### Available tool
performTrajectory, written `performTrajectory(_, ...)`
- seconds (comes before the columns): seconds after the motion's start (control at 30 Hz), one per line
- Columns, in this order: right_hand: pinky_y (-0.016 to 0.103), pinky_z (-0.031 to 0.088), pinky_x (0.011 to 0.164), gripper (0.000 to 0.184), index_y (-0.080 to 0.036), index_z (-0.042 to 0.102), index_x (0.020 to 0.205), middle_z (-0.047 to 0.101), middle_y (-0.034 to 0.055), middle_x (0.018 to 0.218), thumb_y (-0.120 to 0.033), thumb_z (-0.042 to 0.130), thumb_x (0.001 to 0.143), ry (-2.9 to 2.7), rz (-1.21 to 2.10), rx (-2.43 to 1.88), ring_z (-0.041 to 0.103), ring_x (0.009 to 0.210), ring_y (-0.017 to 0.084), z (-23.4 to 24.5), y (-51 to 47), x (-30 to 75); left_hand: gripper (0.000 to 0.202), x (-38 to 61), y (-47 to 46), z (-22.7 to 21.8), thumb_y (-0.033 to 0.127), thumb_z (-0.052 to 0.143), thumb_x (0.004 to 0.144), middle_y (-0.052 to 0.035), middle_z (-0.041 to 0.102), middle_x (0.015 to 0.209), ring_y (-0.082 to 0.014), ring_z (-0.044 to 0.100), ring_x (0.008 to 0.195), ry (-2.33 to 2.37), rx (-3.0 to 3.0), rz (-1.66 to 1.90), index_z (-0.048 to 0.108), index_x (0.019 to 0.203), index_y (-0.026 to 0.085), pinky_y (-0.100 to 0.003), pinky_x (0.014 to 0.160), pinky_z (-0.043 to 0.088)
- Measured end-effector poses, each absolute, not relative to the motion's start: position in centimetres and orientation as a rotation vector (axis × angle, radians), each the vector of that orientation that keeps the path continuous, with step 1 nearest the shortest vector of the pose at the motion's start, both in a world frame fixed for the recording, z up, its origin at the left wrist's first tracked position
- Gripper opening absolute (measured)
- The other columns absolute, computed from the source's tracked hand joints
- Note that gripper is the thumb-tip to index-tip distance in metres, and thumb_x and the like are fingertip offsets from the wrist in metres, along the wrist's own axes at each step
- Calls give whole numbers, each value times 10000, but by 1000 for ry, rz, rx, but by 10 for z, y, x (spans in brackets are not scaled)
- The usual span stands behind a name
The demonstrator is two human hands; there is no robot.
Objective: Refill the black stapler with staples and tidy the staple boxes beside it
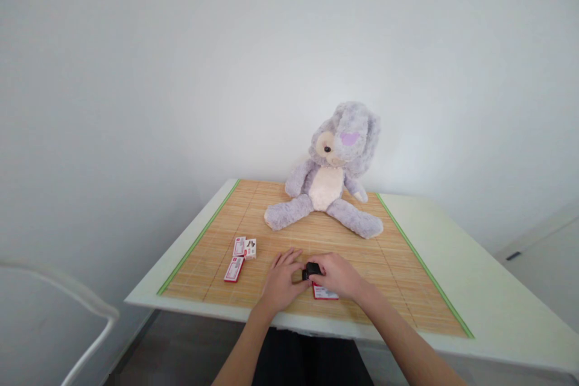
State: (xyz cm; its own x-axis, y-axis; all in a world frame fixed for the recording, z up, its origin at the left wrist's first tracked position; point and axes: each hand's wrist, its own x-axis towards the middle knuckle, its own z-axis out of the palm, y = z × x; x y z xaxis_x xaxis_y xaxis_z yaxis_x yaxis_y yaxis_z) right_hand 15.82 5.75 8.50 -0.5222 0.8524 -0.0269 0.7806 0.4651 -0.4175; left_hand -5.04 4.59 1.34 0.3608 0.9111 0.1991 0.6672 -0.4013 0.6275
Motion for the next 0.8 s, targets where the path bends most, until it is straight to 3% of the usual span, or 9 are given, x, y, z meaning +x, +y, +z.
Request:
performTrajectory(0.13, 258, 418, 739, 332, -255, 735, 1168, 715, 19, 929, -320, 739, 842, -2468, 601, -1364, 630, 834, 191, 92, 58, 174, 360, -50, 45, 13, 468, 709, 854, 28, 469, 1591, -261, 335, 1520, 1375, 2194, 741, 717, 1197, 362, -519, 1280, 161)
performTrajectory(0.3, 316, 441, 852, 206, -225, 773, 996, 682, 48, 963, -382, 679, 902, -2378, 700, -1335, 601, 947, 228, 88, 57, 208, 510, -49, 43, 13, 380, 631, 916, -4, 477, 1581, -237, 407, 1469, 1429, 2173, 841, 568, 1421, 350, -474, 1265, 247)
performTrajectory(0.53, 311, 438, 730, 397, -210, 741, 1084, 627, 33, 869, -544, 607, 916, -2044, 738, -1554, 568, 797, 206, 56, 36, 240, 485, -48, 39, 15, 410, 591, 934, -27, 526, 1531, -266, 459, 1421, 1441, 2145, 886, 589, 1411, 326, -482, 1233, 318)
performTrajectory(0.8, 289, 377, 599, 579, -186, 706, 1145, 530, -26, 656, -681, 604, 863, -1676, 917, -1660, 512, 626, 177, 13, 18, 252, 755, -41, 29, 31, 614, 764, 772, -9, 593, 1419, -277, 503, 1321, 1351, 2183, 782, 532, 1452, 381, -439, 1169, 381)
